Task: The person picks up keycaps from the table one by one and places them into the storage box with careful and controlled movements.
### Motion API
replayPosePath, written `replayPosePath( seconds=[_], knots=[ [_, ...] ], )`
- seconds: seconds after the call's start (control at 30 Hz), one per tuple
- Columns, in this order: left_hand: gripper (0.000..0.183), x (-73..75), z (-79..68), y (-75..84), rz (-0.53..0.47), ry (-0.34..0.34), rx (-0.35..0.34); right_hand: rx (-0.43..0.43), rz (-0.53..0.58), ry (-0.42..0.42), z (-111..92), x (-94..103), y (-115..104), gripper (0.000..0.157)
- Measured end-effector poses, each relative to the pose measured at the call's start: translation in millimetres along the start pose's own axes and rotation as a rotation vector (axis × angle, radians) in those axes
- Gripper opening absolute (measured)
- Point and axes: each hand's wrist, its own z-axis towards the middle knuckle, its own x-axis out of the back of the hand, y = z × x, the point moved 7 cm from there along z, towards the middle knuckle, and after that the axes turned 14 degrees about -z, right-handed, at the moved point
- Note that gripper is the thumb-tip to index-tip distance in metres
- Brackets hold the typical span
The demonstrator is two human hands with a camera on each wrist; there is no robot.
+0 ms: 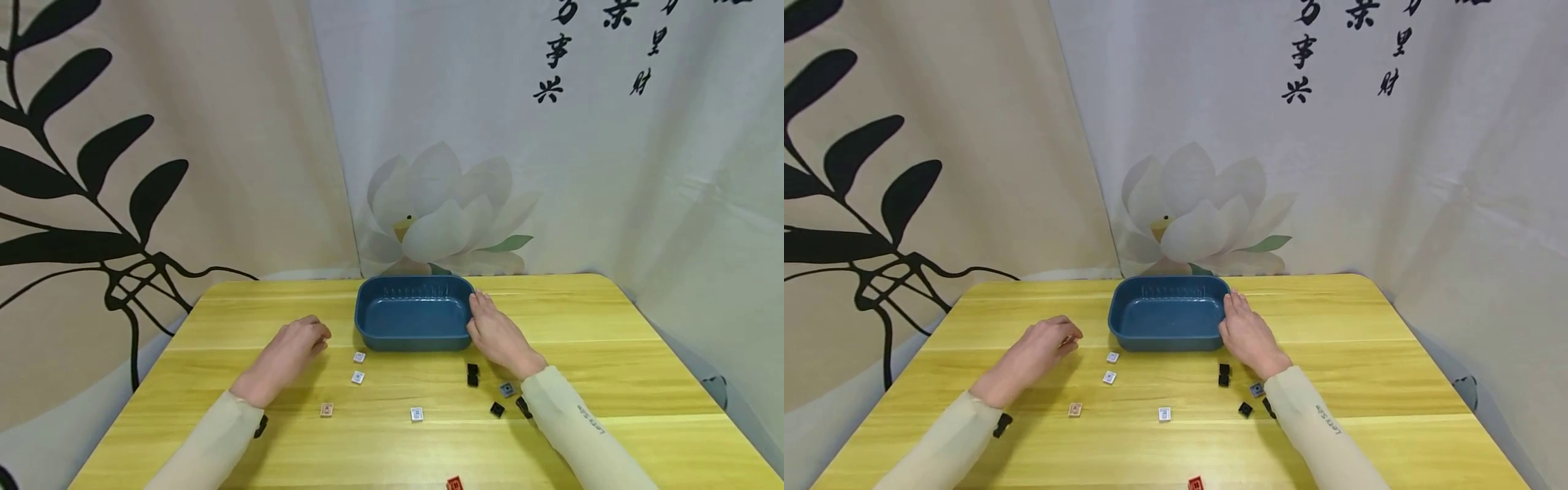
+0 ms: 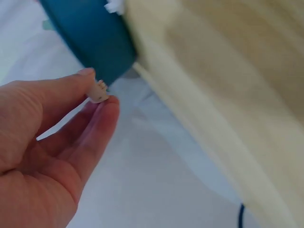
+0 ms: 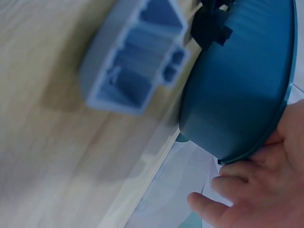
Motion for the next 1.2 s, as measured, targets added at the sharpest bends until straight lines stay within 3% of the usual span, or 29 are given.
replayPosePath(
  seconds=[0.2,0.47,0.8,1.2],
  knots=[
    [0.015,11.4,24.0,23.2,-0.028,0.07,-0.059,-0.001,-0.004,-0.005,1,-0.1,2,0.055],
    [0.015,8.0,57.8,43.5,-0.067,0.099,-0.076,-0.013,0.003,-0.005,-1,-2.6,3,0.056],
    [0.016,-18.1,94.4,66.7,-0.093,-0.003,-0.071,-0.009,0.0,-0.009,-1,-0.5,2,0.055],
    [0.013,-46.9,118.9,64.3,-0.087,-0.103,-0.033,-0.007,-0.01,-0.017,1,-2.0,1,0.056]
  ],
)
